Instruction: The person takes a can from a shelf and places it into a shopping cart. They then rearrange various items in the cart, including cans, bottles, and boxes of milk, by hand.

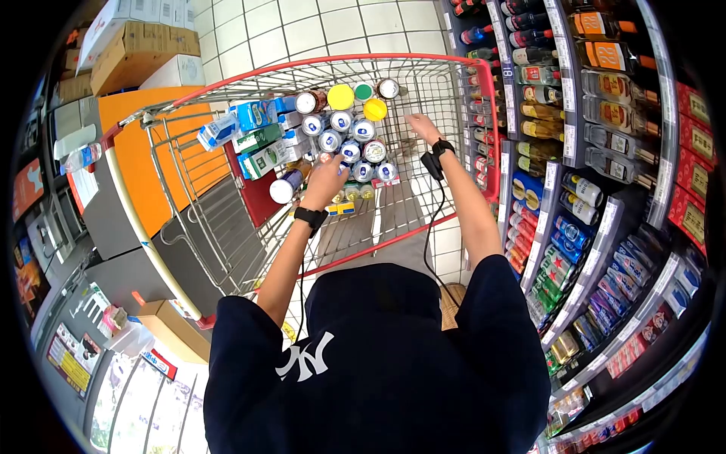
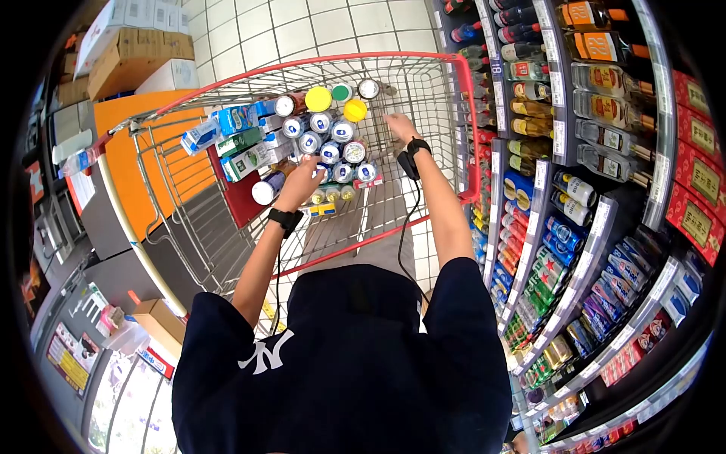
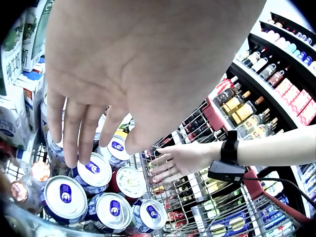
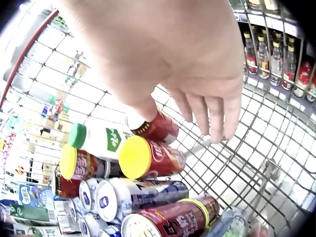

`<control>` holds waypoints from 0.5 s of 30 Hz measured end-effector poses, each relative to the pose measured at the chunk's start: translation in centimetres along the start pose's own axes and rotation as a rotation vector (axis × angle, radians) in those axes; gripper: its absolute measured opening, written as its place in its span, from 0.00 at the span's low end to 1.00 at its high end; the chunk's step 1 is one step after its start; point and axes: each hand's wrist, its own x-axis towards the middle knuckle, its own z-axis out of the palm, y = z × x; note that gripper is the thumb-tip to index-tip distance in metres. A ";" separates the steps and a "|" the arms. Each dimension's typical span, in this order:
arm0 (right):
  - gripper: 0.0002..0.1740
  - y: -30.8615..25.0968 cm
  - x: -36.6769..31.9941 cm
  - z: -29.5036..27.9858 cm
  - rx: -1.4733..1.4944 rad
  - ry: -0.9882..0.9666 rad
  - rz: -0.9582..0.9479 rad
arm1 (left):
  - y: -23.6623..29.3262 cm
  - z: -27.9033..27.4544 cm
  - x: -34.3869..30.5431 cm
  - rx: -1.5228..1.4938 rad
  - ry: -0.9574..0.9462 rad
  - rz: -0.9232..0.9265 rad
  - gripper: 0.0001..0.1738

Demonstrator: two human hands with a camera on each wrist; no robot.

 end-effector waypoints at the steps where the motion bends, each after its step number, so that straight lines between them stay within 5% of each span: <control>1: 0.33 2.3 2.7 -0.6 -0.075 0.051 -0.098 | 0.8 -0.9 0.0 -0.007 -0.041 -0.062 0.23; 5: 0.31 -3.2 -4.1 -3.7 -0.069 0.202 -0.217 | 0.3 -1.5 -0.3 -0.035 0.104 0.042 0.20; 10: 0.29 -5.1 -11.4 -5.8 -0.172 0.320 -0.332 | 1.9 -5.2 -1.4 -0.045 0.066 0.013 0.19; 13: 0.26 -5.3 -16.8 -6.1 -0.216 0.446 -0.396 | 2.7 -7.9 -2.6 -0.411 0.017 -0.165 0.21; 15: 0.25 -4.6 -19.8 -5.7 -0.163 0.461 -0.390 | 1.0 -8.8 -2.8 -0.196 0.091 -0.102 0.23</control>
